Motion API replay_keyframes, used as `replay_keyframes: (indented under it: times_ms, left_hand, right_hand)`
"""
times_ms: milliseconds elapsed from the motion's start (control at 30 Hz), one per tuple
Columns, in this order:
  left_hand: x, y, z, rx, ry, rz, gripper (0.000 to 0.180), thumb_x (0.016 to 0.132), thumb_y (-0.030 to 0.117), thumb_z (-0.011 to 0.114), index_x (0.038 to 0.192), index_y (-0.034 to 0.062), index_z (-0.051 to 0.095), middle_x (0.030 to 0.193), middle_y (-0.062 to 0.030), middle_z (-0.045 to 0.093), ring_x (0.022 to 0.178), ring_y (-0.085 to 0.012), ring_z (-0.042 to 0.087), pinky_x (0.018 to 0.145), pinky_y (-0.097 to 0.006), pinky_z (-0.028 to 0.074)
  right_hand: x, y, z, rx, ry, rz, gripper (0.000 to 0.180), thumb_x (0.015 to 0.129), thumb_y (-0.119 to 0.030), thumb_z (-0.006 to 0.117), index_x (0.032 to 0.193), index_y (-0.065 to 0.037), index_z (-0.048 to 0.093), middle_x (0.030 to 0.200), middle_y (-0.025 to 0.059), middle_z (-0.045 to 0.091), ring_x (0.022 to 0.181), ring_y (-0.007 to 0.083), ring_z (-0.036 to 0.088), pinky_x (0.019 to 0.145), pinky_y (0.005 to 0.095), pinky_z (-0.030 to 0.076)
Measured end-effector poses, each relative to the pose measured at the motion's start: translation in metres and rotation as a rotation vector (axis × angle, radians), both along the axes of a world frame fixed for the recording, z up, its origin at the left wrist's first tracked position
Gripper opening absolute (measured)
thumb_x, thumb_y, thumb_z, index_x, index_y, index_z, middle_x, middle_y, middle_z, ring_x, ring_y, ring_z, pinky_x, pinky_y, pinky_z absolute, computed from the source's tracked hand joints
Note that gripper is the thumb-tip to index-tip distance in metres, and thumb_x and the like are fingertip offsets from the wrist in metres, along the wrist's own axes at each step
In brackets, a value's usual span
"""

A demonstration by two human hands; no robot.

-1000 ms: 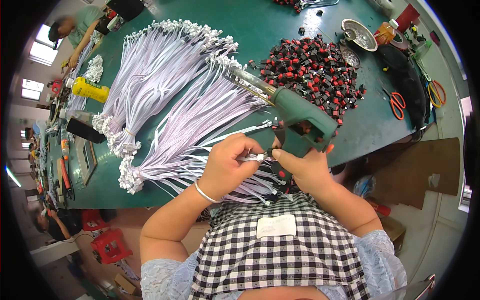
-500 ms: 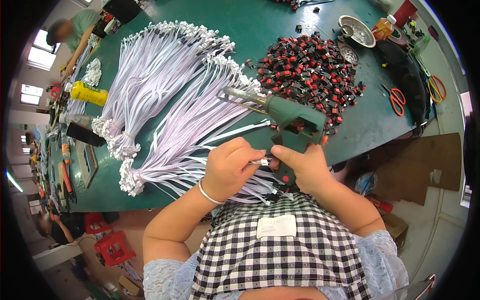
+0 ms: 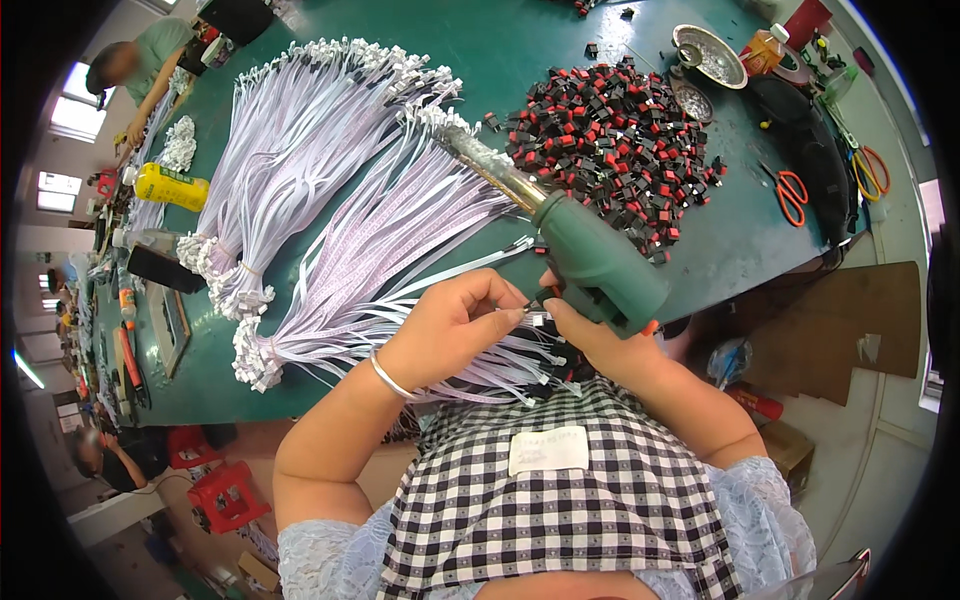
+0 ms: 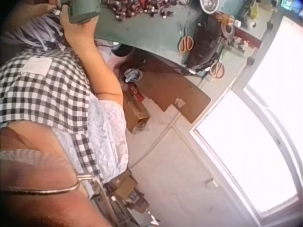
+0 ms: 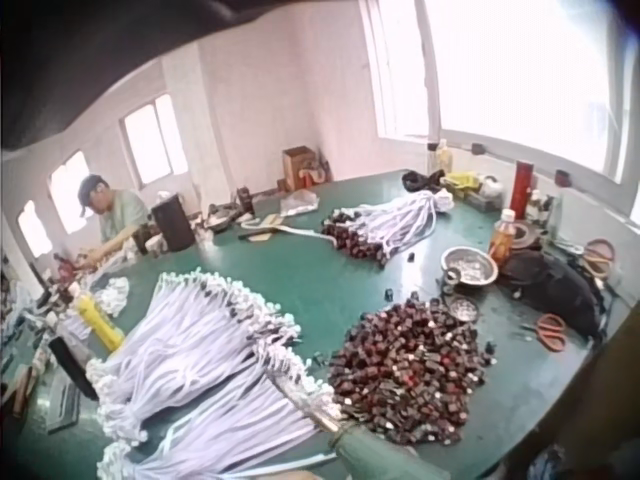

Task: The person uses a green heat gun to apply heat to the ends of white wires while holding small red and black plastic connectors. They repeatedly pick up a wire, position a connector, apply heat with the tool, and place the finished assembly onto a growing pile on the table.

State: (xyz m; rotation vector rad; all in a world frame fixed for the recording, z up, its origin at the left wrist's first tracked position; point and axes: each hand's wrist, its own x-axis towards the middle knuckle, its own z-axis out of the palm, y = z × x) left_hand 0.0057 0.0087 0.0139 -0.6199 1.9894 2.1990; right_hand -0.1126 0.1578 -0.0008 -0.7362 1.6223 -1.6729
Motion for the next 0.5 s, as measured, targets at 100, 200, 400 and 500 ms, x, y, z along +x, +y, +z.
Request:
replay_keyframes:
  times_ms: [100, 200, 400, 500]
  left_hand:
    - [-0.0031, 0.0021, 0.0003, 0.032, 0.056, 0.036, 0.008, 0.076, 0.006, 0.057, 0.078, 0.0006, 0.052, 0.088, -0.0058, 0.057, 0.072, -0.0068, 0.049, 0.064, -0.022, 0.043]
    - [-0.0077, 0.0039, 0.0056, 0.015, 0.021, 0.024, 0.004, 0.077, 0.001, 0.055, 0.075, 0.0012, 0.051, 0.086, -0.0049, 0.056, 0.073, -0.0074, 0.048, 0.067, -0.022, 0.04]
    - [-0.0109, 0.0052, 0.0059, -0.011, 0.032, 0.046, 0.004, 0.074, 0.0, 0.055, 0.072, 0.001, 0.051, 0.086, -0.0044, 0.054, 0.072, -0.0071, 0.047, 0.065, -0.021, 0.04]
    - [-0.0109, 0.0044, 0.0034, 0.002, 0.014, 0.06, 0.003, 0.072, -0.001, 0.054, 0.072, 0.001, 0.051, 0.085, -0.0043, 0.053, 0.071, -0.0069, 0.046, 0.062, -0.021, 0.039]
  right_hand:
    - [-0.0022, -0.0004, -0.002, 0.019, 0.104, 0.047, 0.027, 0.074, -0.001, 0.059, 0.1, -0.002, 0.053, 0.087, 0.0018, 0.054, 0.078, 0.0071, 0.05, 0.066, 0.0226, 0.043]
    - [-0.0056, -0.0006, -0.0035, 0.074, 0.25, 0.1, 0.026, 0.074, -0.001, 0.059, 0.1, -0.002, 0.053, 0.086, 0.0015, 0.054, 0.075, 0.0068, 0.051, 0.063, 0.0223, 0.043]
    - [-0.0056, -0.0029, -0.0091, 0.092, 0.4, 0.062, 0.027, 0.071, -0.003, 0.061, 0.097, -0.003, 0.055, 0.088, 0.0066, 0.057, 0.073, 0.0167, 0.056, 0.067, 0.0269, 0.046]
    - [-0.0052, -0.0029, -0.0091, 0.112, 0.385, 0.045, 0.029, 0.069, -0.004, 0.063, 0.097, -0.003, 0.056, 0.091, 0.0096, 0.057, 0.076, 0.0213, 0.059, 0.072, 0.0291, 0.047]
